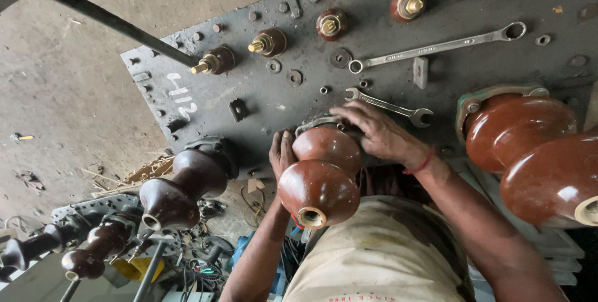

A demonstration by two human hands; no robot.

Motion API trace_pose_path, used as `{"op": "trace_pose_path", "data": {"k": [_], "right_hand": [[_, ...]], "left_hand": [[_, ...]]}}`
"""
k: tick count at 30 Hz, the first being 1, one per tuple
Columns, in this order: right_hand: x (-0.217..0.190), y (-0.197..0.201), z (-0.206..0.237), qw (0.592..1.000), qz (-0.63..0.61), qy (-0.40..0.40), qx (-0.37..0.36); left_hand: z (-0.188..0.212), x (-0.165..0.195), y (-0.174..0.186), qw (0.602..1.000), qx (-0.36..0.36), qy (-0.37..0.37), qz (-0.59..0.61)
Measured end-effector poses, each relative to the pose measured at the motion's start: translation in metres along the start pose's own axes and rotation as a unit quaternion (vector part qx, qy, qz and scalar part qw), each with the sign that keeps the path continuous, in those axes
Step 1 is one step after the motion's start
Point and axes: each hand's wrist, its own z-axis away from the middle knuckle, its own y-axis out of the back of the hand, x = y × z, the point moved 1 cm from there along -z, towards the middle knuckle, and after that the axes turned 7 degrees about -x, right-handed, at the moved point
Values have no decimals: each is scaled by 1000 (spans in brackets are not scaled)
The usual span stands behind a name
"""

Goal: The person mounts brown ceramic insulators onto a metal plate, positioning each insulator by hand and tightening its fastener with a wrench. They work through several insulators on the plate, repositioning parts and setting wrenches down between fittings.

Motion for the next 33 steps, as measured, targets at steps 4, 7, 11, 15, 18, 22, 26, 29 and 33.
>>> {"op": "trace_pose_path", "data": {"k": [4, 7, 11, 15, 18, 22, 26, 29, 33], "right_hand": [[3, 0, -1, 1000, -19, -8, -18], [5, 0, -2, 998, -49, -3, -31], [5, 1, -2, 1000, -13, 1, 15], [4, 1, -2, 999, -28, 4, -29], [5, -1, -3, 999, -34, -4, -23], [11, -5, -4, 1000, -5, -2, -26], [18, -8, -2, 999, 10, -10, -46], [20, -7, 1, 998, 65, 9, 10], [19, -6, 2, 999, -23, -12, -44]], "left_hand": [[0, 2, 1, 998, 6, -9, -55], [-1, 1, 4, 996, 5, -12, -93], [-2, 4, 0, 997, 6, -8, -78], [4, 32, -11, 992, 22, -6, -122], [7, 76, -19, 938, 4, -168, -302], [-19, 126, -30, 857, -305, -230, -346], [-41, 139, -48, 819, -414, -134, -375], [-43, 138, -53, 813, -416, -155, -376], [-37, 128, -50, 834, -379, -177, -360]]}}
